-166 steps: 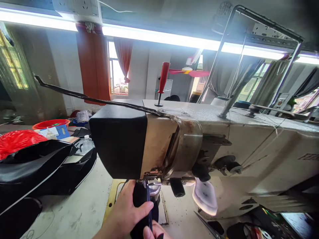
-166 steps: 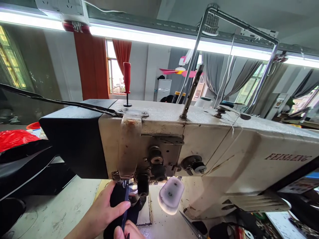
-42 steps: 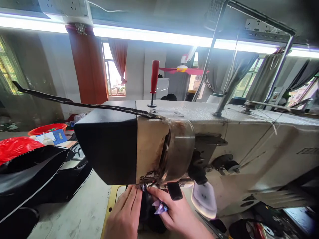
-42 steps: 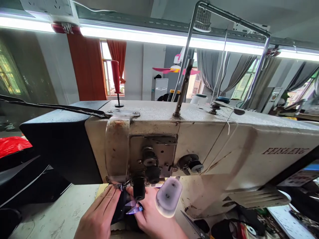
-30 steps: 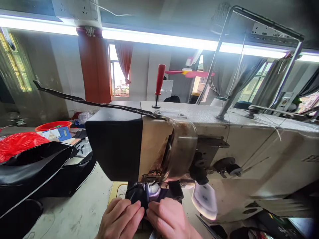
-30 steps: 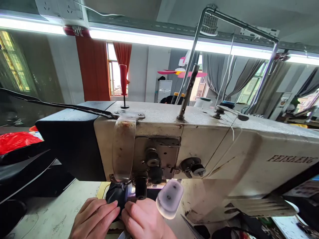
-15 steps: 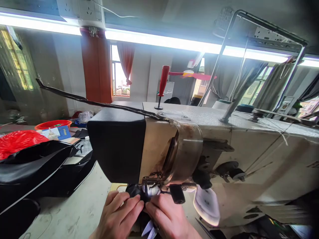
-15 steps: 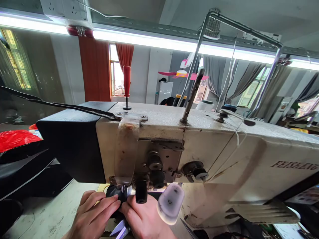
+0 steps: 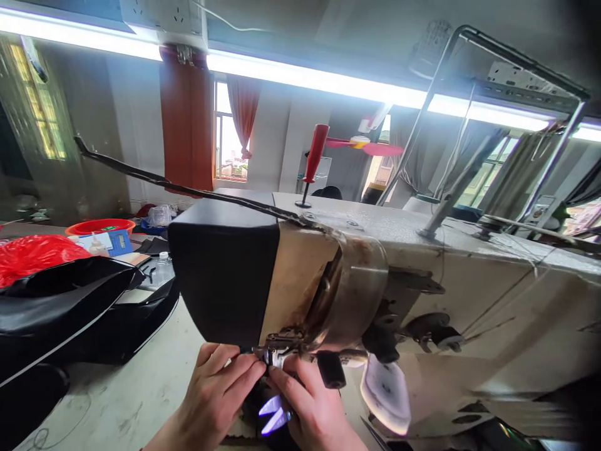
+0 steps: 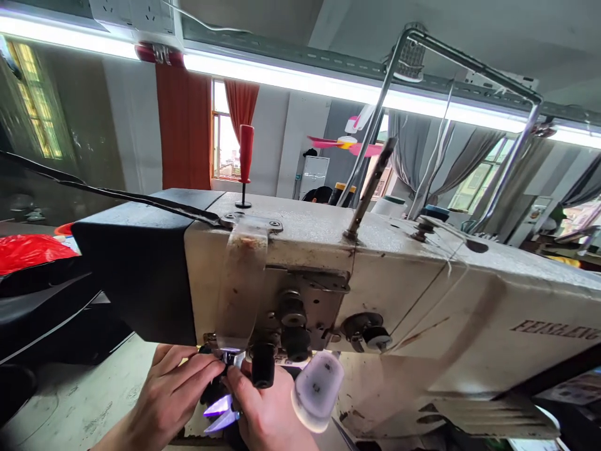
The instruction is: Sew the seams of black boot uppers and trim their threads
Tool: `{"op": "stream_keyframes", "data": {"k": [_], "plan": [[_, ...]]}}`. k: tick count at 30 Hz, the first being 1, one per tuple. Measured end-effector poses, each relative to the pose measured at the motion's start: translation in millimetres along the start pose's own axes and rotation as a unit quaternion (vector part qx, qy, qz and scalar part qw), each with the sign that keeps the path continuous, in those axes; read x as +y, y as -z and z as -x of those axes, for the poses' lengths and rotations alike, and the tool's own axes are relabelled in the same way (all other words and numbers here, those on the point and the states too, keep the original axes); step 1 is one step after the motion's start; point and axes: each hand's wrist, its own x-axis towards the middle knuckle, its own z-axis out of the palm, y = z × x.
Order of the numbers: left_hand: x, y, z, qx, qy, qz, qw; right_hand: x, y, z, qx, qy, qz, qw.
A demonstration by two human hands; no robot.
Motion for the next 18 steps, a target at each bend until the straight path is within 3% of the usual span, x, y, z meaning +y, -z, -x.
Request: {"op": "stream_keyframes", "data": {"k": [4, 12, 18], "plan": [[-2, 0.6, -1, -0.022, 0.004, 0.009, 1.0, -2, -3, 6, -0.007, -0.013, -0.011, 1.0], [7, -1.0, -2, -0.013, 0.023, -0.006, 1.0, -6, 2, 3, -0.024, -0.051, -0.012, 0.998], [8, -2.9, 3, -0.012, 0.017, -0.022, 1.0, -17, -14, 29, 0.04, -0.11, -0.054, 0.992]]}}
